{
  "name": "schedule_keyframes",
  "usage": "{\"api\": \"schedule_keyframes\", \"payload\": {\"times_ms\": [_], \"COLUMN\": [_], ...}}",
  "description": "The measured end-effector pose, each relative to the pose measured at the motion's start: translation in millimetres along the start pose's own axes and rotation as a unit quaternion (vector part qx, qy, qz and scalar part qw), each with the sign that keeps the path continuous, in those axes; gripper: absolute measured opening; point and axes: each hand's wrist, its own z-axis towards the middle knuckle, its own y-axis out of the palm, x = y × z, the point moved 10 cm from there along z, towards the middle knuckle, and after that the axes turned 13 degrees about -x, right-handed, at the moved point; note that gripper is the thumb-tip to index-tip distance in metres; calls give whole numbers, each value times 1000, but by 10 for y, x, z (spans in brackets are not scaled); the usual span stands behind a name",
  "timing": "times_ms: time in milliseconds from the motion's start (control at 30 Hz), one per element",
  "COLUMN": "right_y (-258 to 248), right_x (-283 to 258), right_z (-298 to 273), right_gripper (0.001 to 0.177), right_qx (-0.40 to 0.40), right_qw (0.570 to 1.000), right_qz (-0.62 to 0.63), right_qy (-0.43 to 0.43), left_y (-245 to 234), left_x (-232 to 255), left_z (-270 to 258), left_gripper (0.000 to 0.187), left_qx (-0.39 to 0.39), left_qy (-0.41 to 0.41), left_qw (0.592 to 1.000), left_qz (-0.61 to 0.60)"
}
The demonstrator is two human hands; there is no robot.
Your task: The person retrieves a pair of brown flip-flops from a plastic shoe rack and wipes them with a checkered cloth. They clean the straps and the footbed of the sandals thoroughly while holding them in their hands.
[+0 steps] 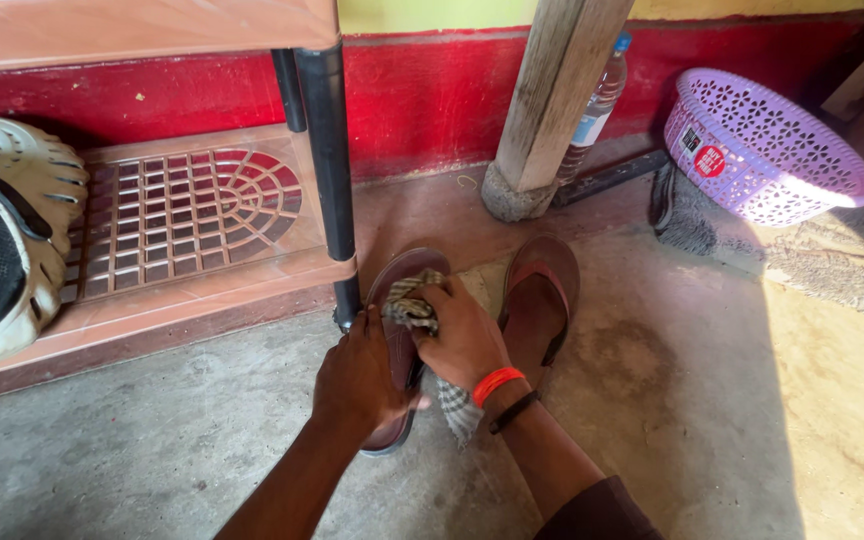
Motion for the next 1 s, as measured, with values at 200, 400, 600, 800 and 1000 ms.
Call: {"api": "schedule_keyframes", "payload": {"times_ms": [200, 400, 600, 800, 1000], "right_y": [-66, -186, 121, 44, 60], "right_x": [199, 588, 257, 405, 587], "right_z": [57, 23, 82, 114, 63], "right_gripper": [39, 43, 46, 38, 41], "right_qx": [60, 112, -17, -22, 65], "right_qw": [995, 988, 999, 998, 994], "right_qz": [71, 97, 42, 40, 86], "right_qy": [-25, 41, -13, 41, 15], "left_y": [2, 34, 45, 104, 163], "left_x": [-27, 42, 81, 38, -13], "left_z": [-17, -16, 12, 77, 112], "left_gripper": [121, 96, 91, 93, 82], "left_qx": [58, 14, -20, -23, -7], "left_qy": [9, -26, -57, -70, -49], "left_qw": [998, 999, 997, 997, 998], "left_qz": [-29, -35, -38, -32, -44]}}
